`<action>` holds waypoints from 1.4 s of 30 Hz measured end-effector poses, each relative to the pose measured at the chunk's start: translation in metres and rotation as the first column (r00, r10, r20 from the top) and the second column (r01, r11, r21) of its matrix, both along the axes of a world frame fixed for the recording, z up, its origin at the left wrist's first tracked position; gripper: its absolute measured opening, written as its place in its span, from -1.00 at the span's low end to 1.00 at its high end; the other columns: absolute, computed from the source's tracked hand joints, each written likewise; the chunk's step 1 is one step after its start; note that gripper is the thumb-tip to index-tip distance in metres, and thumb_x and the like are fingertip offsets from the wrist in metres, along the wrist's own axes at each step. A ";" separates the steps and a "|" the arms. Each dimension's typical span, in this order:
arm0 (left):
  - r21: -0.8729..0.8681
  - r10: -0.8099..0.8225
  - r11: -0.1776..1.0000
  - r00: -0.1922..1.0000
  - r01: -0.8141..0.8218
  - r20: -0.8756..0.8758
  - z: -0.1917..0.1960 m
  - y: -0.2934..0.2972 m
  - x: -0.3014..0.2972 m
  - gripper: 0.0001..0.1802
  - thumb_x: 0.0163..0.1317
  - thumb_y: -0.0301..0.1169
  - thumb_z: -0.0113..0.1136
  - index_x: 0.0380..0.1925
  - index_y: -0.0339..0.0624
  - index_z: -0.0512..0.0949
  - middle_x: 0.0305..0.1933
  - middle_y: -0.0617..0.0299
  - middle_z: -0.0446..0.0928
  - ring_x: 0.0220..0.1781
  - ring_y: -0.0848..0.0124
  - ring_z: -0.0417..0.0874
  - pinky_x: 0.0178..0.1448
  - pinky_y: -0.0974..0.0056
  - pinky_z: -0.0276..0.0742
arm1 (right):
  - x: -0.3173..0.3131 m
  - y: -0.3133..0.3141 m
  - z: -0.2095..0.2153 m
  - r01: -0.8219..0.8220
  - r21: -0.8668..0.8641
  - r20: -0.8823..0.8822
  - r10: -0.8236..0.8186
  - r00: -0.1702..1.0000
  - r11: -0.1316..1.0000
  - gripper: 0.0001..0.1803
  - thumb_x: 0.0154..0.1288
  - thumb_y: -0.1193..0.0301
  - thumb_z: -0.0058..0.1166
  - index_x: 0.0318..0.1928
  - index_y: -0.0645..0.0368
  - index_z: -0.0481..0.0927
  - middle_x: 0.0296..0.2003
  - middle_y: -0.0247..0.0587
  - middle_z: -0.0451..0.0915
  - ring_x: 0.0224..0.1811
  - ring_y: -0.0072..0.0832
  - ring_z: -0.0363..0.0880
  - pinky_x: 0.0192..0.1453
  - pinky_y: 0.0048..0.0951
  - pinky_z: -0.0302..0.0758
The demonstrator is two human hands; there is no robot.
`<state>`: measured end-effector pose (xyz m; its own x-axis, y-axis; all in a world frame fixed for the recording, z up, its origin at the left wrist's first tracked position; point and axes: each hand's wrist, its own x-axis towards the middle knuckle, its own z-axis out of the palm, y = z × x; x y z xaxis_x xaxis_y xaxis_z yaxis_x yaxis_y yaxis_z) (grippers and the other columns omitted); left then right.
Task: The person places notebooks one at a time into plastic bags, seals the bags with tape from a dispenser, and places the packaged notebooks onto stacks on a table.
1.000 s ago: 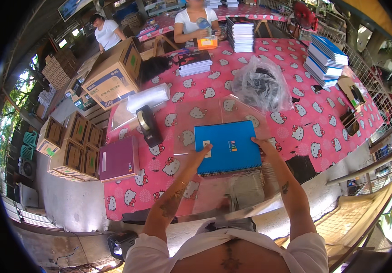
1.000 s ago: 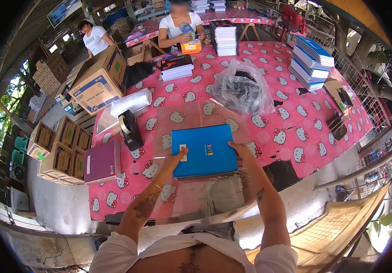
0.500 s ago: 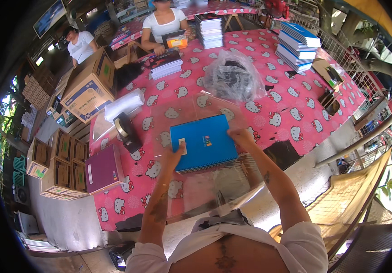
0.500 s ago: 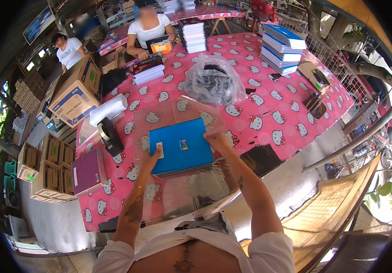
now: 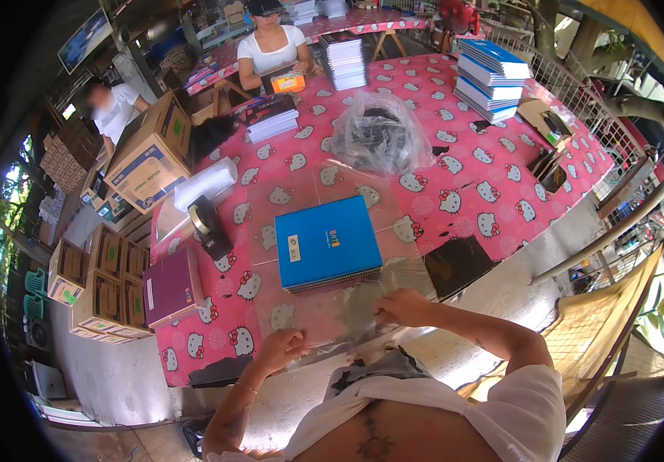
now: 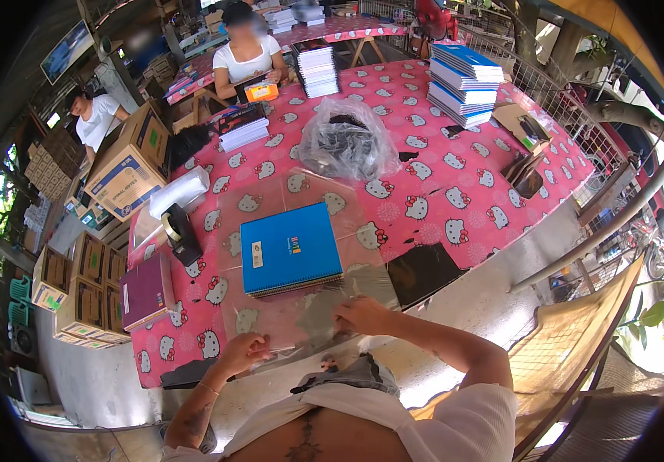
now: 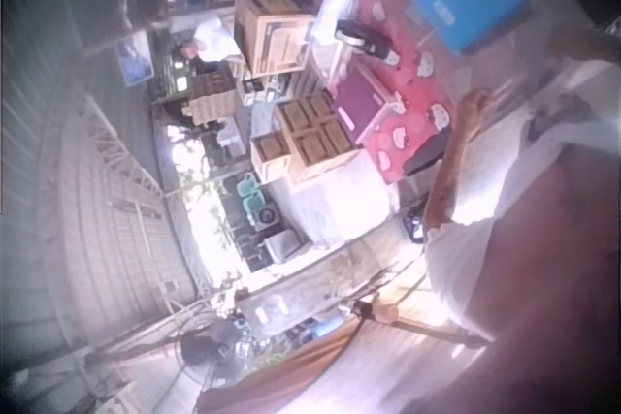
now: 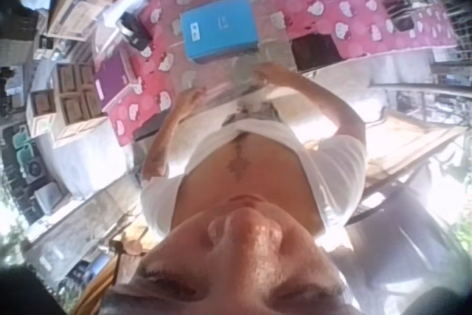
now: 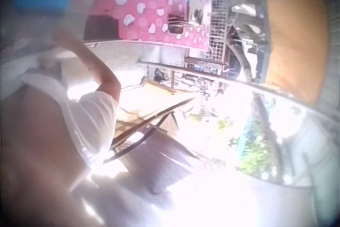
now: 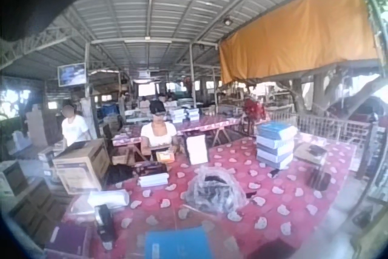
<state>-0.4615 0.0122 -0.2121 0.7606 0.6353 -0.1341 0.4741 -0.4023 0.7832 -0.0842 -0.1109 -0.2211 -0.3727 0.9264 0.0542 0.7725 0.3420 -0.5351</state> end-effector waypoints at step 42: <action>0.536 -0.070 0.828 0.979 0.164 -0.191 0.052 0.359 0.276 -0.69 0.23 -0.11 0.27 -0.30 -0.14 0.60 -0.27 0.04 0.67 -0.24 -0.03 0.67 -0.12 -0.09 0.51 | -0.110 0.116 0.045 0.383 0.185 0.241 -0.420 0.875 0.905 -0.30 0.20 -0.02 0.22 0.35 -0.24 0.42 0.36 -0.17 0.28 0.43 -0.12 0.20 0.35 0.26 0.21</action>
<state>-0.1852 0.3710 -0.1603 0.8325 0.5475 0.0849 0.4927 -0.8017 0.3383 -0.1945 0.0055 -0.1761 0.0128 0.9910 0.1331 0.9653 0.0225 -0.2602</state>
